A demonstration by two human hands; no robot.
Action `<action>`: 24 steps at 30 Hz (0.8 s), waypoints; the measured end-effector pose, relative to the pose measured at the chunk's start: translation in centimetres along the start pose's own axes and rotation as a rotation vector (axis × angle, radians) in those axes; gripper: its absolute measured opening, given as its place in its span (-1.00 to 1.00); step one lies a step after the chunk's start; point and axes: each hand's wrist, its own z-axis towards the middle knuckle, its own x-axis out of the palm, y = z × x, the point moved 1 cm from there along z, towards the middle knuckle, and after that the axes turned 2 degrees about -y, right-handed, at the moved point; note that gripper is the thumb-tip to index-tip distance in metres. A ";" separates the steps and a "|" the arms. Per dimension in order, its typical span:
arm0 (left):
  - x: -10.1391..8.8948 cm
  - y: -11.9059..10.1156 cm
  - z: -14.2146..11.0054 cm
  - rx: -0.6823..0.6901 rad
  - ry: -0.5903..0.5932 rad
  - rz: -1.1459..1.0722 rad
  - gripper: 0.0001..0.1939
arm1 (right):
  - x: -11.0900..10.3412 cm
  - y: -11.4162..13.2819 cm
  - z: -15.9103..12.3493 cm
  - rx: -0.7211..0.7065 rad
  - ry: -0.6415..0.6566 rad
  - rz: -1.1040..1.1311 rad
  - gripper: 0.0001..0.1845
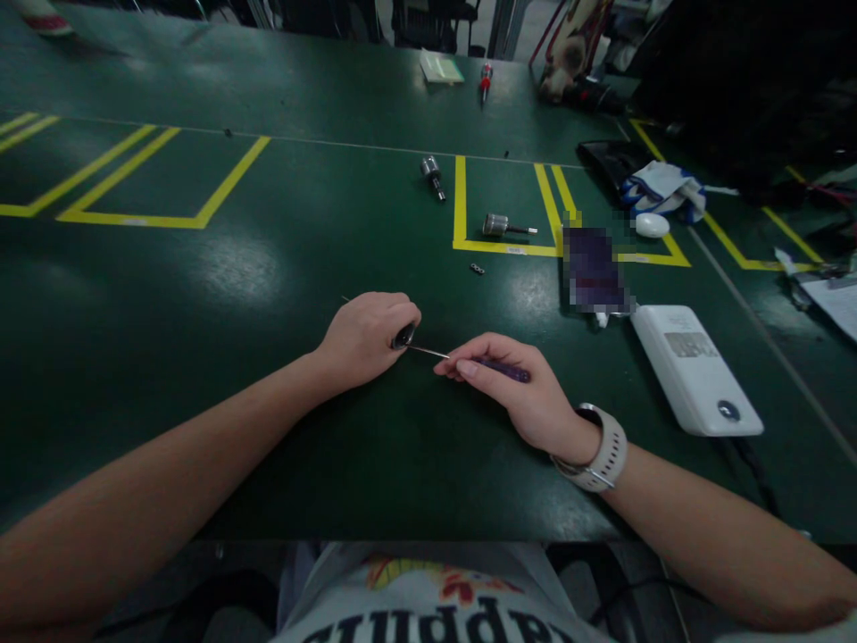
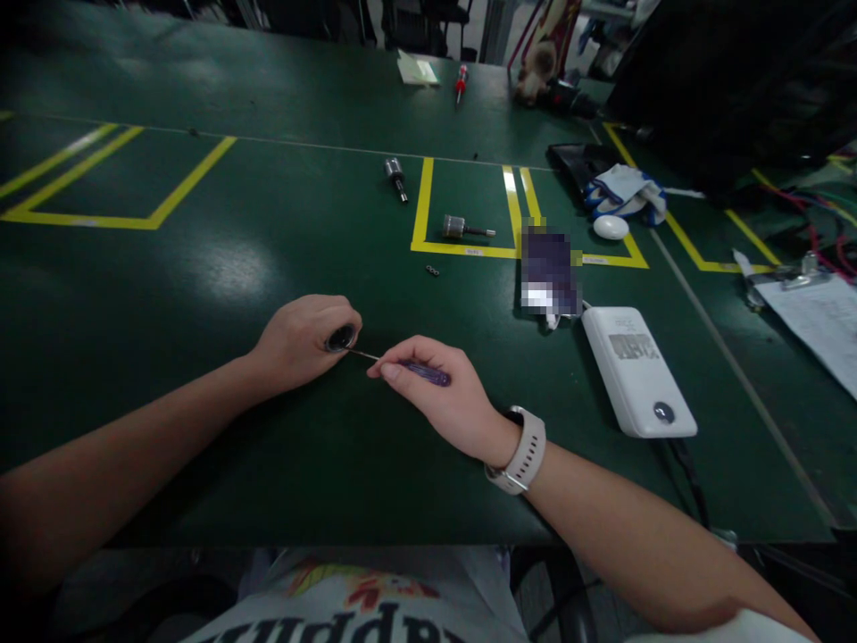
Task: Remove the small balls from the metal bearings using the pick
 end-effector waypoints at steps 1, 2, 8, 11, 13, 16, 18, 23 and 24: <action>0.0 0.0 0.0 -0.004 0.003 0.001 -0.86 | 0.0 -0.1 0.0 0.001 -0.010 0.016 -0.88; 0.0 0.0 0.0 -0.009 0.005 -0.002 -0.86 | -0.1 -0.2 -0.1 -0.003 -0.022 0.027 -0.88; 0.0 0.1 0.0 -0.026 0.001 -0.034 -0.88 | -0.2 -0.3 -0.2 -0.058 -0.070 0.037 -0.90; 0.1 0.0 0.0 -0.004 -0.007 -0.015 -0.87 | 0.0 0.2 -0.1 -0.086 -0.050 -0.069 -0.87; 0.1 0.0 0.0 0.013 -0.021 0.002 -0.85 | 0.2 0.4 -0.1 -0.085 -0.026 -0.142 -0.87; 0.1 0.0 -0.1 0.019 -0.029 0.011 -0.85 | 0.2 0.6 -0.1 -0.079 -0.022 -0.165 -0.88; 0.1 0.0 0.0 0.011 -0.021 0.006 -0.86 | 0.1 0.6 -0.2 -0.074 -0.020 -0.140 -0.89; 0.0 0.0 0.0 -0.018 -0.009 -0.024 -0.87 | 0.0 0.5 -0.3 -0.098 -0.025 -0.133 -0.88; 0.0 0.0 0.0 -0.020 -0.007 -0.031 -0.87 | 0.0 0.5 -0.3 -0.106 -0.023 -0.142 -0.88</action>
